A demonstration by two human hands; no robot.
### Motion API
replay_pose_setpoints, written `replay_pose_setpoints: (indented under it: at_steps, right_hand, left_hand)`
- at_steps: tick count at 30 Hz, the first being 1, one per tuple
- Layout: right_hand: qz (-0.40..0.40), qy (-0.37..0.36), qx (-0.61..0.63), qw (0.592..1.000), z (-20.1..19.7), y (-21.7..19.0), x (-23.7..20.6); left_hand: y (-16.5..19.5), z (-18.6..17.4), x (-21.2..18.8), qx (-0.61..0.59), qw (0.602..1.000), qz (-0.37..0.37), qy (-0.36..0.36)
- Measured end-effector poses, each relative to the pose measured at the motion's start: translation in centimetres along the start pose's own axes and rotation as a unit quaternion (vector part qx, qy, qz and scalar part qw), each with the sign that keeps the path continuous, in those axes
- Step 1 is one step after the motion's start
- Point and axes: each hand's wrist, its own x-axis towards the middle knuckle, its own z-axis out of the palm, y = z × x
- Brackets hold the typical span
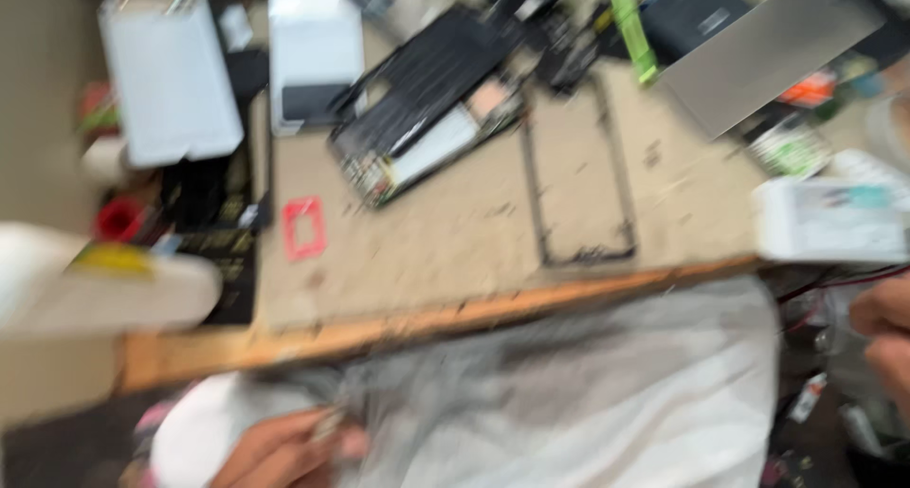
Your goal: The person uses a metal spudger to scrape and clean residue from the edges and corners of a disassembled smartphone frame. They repeatedly scrape along the frame's perimeter, occasionally lifting the frame to inspect the cleaned areas.
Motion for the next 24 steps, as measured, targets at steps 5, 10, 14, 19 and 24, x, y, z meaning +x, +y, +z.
replay_pose_setpoints:
  at_steps: [5, 10, 14, 19, 24]
  right_hand:
    - [-0.076, -0.046, -0.026, 0.996, -0.1, -6.1, -0.5]
    - [-0.309, 0.025, -0.004, 0.951, -3.8, -17.2, 4.9]
    - [-0.446, -0.048, 0.074, 0.891, -3.6, -21.5, 7.1]
    - [-0.469, -0.05, 0.113, 0.874, -2.7, -20.5, 5.7]
    - [-0.489, 0.007, 0.071, 0.869, -1.7, -18.4, 2.9]
  left_hand:
    - [-1.5, 3.7, 0.8, 0.089, 0.988, -0.028, -0.122]
    - [0.2, 8.1, 0.1, 0.186, 0.967, -0.032, -0.17]
    - [0.9, 10.3, -0.6, 0.164, 0.964, -0.009, -0.21]
    - [-1.9, 7.9, 0.3, 0.136, 0.945, -0.054, -0.292]
    - [-6.3, 7.8, 2.9, 0.226, 0.926, -0.005, -0.304]
